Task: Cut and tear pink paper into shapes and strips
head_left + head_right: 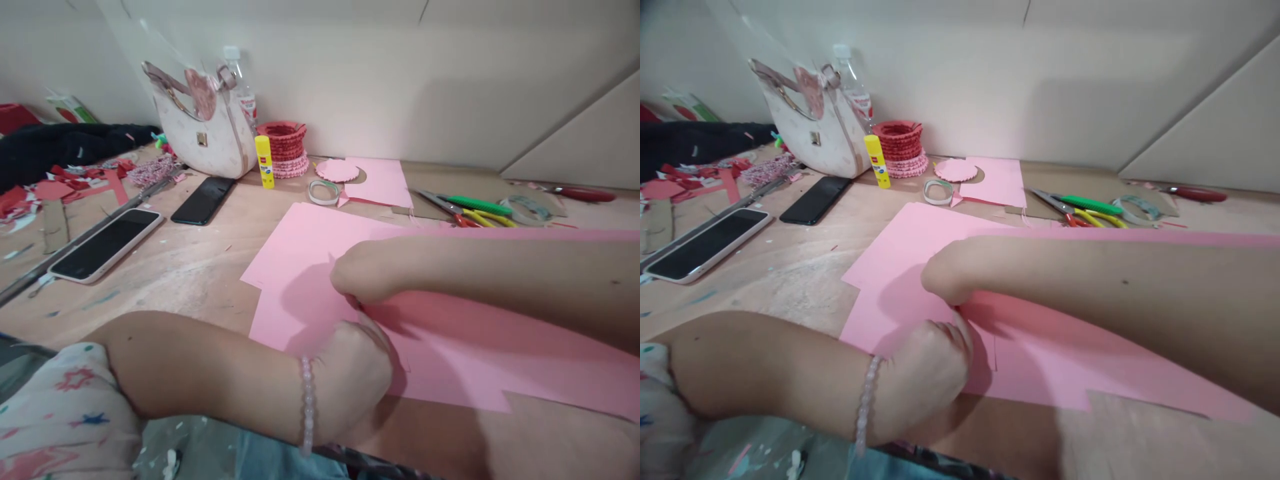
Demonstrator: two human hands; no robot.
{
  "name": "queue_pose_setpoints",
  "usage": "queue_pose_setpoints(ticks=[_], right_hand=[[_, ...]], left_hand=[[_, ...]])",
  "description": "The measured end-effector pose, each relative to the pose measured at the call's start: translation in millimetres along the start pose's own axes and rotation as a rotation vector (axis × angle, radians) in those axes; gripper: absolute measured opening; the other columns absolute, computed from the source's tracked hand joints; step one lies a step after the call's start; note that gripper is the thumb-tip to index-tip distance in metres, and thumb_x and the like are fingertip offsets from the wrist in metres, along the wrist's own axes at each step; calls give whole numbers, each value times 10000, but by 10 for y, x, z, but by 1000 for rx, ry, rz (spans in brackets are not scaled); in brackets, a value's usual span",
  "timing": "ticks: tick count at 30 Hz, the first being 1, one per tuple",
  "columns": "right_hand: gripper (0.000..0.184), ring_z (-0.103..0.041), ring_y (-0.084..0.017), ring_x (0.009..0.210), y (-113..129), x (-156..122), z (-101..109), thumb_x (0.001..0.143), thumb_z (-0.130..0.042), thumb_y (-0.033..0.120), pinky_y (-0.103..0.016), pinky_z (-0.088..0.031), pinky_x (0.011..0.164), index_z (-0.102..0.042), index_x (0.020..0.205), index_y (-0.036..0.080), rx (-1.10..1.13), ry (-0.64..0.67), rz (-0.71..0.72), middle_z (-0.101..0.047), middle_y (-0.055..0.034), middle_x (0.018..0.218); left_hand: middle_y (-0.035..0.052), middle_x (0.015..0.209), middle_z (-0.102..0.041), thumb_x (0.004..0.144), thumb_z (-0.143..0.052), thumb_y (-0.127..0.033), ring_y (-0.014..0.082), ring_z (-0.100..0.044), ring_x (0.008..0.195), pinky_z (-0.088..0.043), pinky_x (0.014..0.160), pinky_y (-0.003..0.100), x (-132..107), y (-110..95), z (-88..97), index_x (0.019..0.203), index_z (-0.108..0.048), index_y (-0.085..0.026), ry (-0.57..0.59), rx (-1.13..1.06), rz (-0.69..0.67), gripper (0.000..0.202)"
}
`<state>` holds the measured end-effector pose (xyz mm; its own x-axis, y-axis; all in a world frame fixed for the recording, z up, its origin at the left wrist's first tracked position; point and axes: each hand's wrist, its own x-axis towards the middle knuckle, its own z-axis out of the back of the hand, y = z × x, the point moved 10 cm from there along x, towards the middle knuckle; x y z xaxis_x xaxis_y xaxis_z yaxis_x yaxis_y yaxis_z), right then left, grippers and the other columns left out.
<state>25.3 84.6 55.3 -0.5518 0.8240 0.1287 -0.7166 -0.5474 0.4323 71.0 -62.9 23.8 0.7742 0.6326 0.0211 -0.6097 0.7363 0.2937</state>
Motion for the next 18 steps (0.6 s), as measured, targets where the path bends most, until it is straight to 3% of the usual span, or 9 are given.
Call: queue_pose_setpoints(ticks=[2,3,4,6,9,13,14,16,18], right_hand=[[346,-611,-189,588,213,27,-43,659,-597,324,-355,-475,603,-479,349,225,-111,208,104,-514,-18,388],[261,-609,-192,619,361,-58,-174,650,-625,227,-367,-477,638,-524,410,205,-271,435,247,-559,-21,460],[163,-612,-205,682,498,-165,-201,653,-626,137,-388,-469,683,-578,506,187,-423,549,409,-612,-35,578],[167,-587,-237,873,704,-304,-33,727,-535,31,-419,-436,789,-624,680,165,-587,482,622,-649,-79,797],[334,-521,-220,1041,755,-633,140,874,-340,46,-430,-392,894,-635,918,198,-527,362,750,-625,-87,1038],[361,-465,-236,1176,229,-1085,101,893,-384,199,-458,-348,996,-553,1206,267,-285,308,496,-569,-78,1226],[419,-408,-263,1236,36,-1176,75,877,-446,297,-470,-342,1008,-483,1293,263,-264,287,380,-497,-91,1320],[706,-232,-340,1334,-252,-1375,-24,801,-520,524,-538,-286,1035,-296,1420,269,-244,304,231,-287,-98,1471],[791,-133,-362,1360,-411,-1532,-136,779,-501,605,-577,-228,1050,-201,1444,300,-206,377,147,-155,-81,1514]], left_hand=[[214,812,-632,782,-518,-175,240,-608,617,-390,446,306,7,-8,-15,1013,-623,-51,-3,23,3,282],[215,807,-631,779,-527,-176,242,-612,622,-393,447,300,11,-15,-20,1041,-611,-26,-5,33,-1,313],[213,791,-630,779,-535,-179,243,-615,624,-397,448,294,15,-19,-29,1063,-597,0,0,37,-5,342],[189,719,-620,786,-546,-190,231,-612,598,-398,442,276,22,-17,-60,1075,-582,34,32,26,-7,368],[135,617,-591,794,-549,-188,196,-594,534,-395,433,253,27,-8,-126,977,-619,21,116,6,-5,287],[151,657,-611,812,-526,-185,188,-596,524,-399,432,248,27,0,-108,999,-618,27,110,72,0,298],[158,674,-618,819,-519,-191,185,-595,523,-400,433,248,26,7,-93,1043,-603,36,93,92,13,330],[150,669,-622,830,-511,-201,176,-590,515,-405,443,245,18,18,-88,1102,-580,41,84,120,40,371],[142,659,-625,828,-526,-202,168,-593,521,-414,465,239,-6,27,-109,1125,-574,36,107,132,63,384]])
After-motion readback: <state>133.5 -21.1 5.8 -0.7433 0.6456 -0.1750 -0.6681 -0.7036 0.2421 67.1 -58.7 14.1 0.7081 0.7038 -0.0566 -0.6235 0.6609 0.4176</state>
